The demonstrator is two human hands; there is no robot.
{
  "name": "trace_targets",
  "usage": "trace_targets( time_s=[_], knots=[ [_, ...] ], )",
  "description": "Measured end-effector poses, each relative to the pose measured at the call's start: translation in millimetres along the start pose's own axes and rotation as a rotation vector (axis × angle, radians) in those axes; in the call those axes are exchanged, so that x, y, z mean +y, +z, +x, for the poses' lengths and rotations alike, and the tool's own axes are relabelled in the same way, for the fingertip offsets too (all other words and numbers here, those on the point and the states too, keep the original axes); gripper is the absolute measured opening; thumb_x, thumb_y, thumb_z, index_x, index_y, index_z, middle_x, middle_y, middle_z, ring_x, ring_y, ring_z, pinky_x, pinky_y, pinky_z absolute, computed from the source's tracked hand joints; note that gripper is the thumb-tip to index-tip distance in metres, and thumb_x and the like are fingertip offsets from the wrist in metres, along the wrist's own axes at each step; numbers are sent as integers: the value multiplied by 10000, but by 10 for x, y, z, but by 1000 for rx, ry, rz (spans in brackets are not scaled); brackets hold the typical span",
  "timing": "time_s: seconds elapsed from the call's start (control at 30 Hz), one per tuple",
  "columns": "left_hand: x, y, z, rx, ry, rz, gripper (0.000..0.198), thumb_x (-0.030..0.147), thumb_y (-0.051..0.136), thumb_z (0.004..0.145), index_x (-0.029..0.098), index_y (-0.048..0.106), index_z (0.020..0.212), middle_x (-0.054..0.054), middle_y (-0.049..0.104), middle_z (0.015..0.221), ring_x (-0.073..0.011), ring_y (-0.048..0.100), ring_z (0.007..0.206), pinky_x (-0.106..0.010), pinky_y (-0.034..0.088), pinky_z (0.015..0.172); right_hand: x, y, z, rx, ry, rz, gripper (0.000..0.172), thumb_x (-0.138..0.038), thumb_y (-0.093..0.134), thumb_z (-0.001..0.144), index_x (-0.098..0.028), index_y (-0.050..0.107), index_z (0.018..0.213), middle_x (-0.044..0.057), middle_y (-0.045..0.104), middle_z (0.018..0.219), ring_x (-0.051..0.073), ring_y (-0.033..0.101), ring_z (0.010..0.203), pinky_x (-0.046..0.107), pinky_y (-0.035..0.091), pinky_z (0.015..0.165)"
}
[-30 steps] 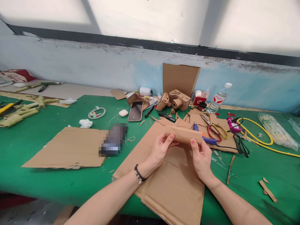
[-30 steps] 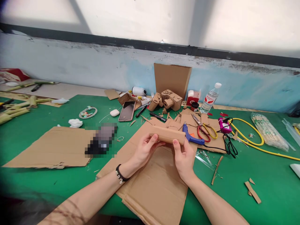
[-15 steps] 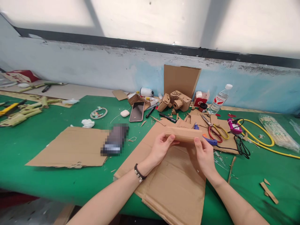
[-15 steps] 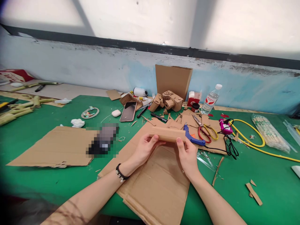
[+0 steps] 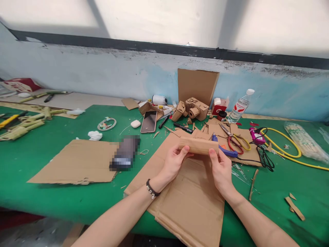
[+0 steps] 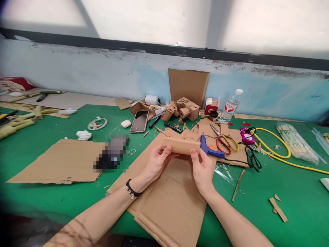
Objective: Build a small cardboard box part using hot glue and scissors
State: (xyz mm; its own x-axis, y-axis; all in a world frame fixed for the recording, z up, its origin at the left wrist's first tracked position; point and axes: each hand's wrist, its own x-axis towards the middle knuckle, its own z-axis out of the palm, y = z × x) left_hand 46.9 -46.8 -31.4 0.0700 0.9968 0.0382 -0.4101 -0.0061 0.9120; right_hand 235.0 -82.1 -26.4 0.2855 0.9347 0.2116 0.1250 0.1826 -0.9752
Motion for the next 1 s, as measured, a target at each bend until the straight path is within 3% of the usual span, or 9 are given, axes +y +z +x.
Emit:
trace_targets(
  time_s=[0.2, 0.4, 0.53, 0.7, 0.87, 1.0],
  knots=[
    [8, 52, -19, -12, -38, -10, 613, 708, 988, 811, 156, 851, 1040, -116, 872, 1107, -302, 831, 1047, -500, 758, 962, -15, -8, -11, 55, -16, -16, 551, -757, 718, 1037, -213, 744, 955, 23, 758, 892, 213, 645, 847, 320, 575, 828],
    [37, 25, 28, -41, -56, -43, 648, 764, 957, 813, 155, 834, 996, -109, 862, 1110, -294, 823, 1050, -515, 759, 992, -29, -79, 109, -55, -39, 17, 591, -760, 722, 1028, -192, 807, 1170, 88, 859, 1143, 282, 760, 1082, 373, 615, 1006],
    [27, 7, 35, -26, -37, -31, 649, 769, 947, 824, 150, 828, 982, -101, 852, 1067, -273, 817, 1011, -499, 764, 979, -40, -115, 141, -126, -39, 27, 565, -741, 743, 1026, -205, 817, 1189, 104, 872, 1208, 291, 788, 1108, 380, 638, 1011],
    [-35, -22, 25, 23, 16, 26, 668, 801, 936, 809, 155, 798, 911, -69, 818, 950, -230, 786, 899, -438, 762, 907, -106, -75, 104, -156, -34, 46, 604, -769, 756, 991, -201, 834, 1179, 109, 884, 1119, 327, 808, 1100, 420, 676, 979],
    [-72, -23, 18, 71, -26, 39, 692, 819, 926, 806, 157, 803, 967, -55, 801, 904, -199, 741, 839, -313, 695, 741, -74, -18, 3, -73, -24, -40, 615, -770, 711, 1024, -183, 841, 1152, 78, 845, 937, 298, 776, 975, 397, 665, 899],
    [-54, 20, 30, 53, -55, 9, 724, 827, 940, 776, 142, 791, 956, -85, 827, 978, -236, 776, 904, -373, 723, 814, -72, -50, 28, -57, -18, -55, 647, -778, 719, 1016, -161, 827, 1180, 89, 855, 1021, 292, 773, 996, 383, 658, 904]
  ],
)
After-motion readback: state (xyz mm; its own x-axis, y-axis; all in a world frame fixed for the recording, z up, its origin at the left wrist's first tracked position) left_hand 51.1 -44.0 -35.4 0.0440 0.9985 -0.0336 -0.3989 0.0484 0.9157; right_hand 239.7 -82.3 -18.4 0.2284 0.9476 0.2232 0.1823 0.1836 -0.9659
